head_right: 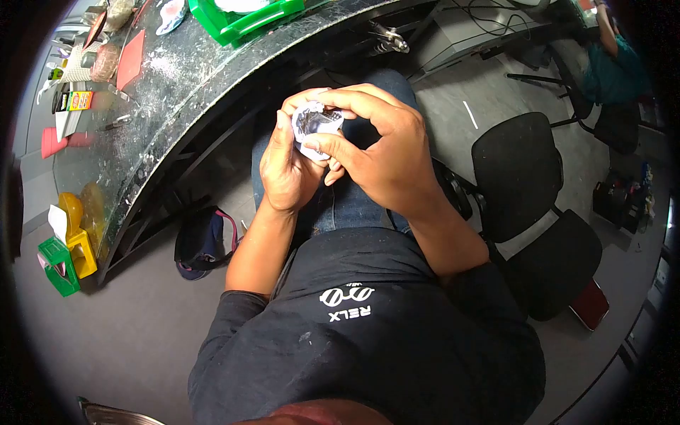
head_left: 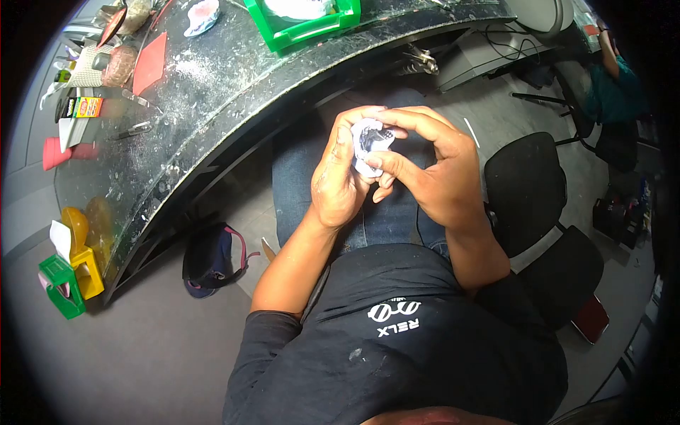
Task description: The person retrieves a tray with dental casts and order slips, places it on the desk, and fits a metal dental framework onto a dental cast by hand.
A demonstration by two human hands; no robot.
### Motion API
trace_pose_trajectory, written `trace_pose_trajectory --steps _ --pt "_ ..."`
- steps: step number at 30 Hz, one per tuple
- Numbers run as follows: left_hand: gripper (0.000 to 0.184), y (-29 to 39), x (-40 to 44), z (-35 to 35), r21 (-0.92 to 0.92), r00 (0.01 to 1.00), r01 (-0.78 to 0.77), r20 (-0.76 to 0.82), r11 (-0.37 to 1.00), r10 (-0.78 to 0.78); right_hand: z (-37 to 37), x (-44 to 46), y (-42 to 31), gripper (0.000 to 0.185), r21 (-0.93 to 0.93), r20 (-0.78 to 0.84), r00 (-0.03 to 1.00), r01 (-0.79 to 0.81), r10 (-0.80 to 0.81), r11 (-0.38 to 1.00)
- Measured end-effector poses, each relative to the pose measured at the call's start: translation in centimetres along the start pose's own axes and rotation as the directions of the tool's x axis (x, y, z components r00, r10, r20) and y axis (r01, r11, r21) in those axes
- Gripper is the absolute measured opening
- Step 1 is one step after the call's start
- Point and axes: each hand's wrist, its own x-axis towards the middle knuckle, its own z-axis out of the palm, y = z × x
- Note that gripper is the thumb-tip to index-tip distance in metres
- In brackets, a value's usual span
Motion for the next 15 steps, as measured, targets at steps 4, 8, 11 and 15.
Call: trace_pose_trajectory --steps 4,8,11,15 --pt "0.055 0.0 -0.1 -0.1 0.036 1.000 -0.001 0.025 0.999 0.000 -0.1 -0.1 -0.9 0.036 0.051 0.018 0.997 -0.082 0.081 0.995" --pt "0.056 0.0 -0.2 -0.3 0.040 0.999 0.013 0.036 0.999 -0.015 -0.3 -0.1 -0.9 0.034 0.107 0.038 0.996 -0.089 0.085 0.990" --pt "0.056 -0.1 -0.1 -0.3 0.046 0.999 0.009 0.038 0.999 -0.011 -0.1 -0.1 0.1 0.034 0.110 0.036 0.998 -0.046 0.042 0.993" --pt "0.056 0.1 -0.1 -0.1 0.066 1.000 0.021 -0.001 0.998 -0.021 0.0 -0.2 -0.6 0.038 0.149 0.043 0.992 -0.122 0.116 0.981"
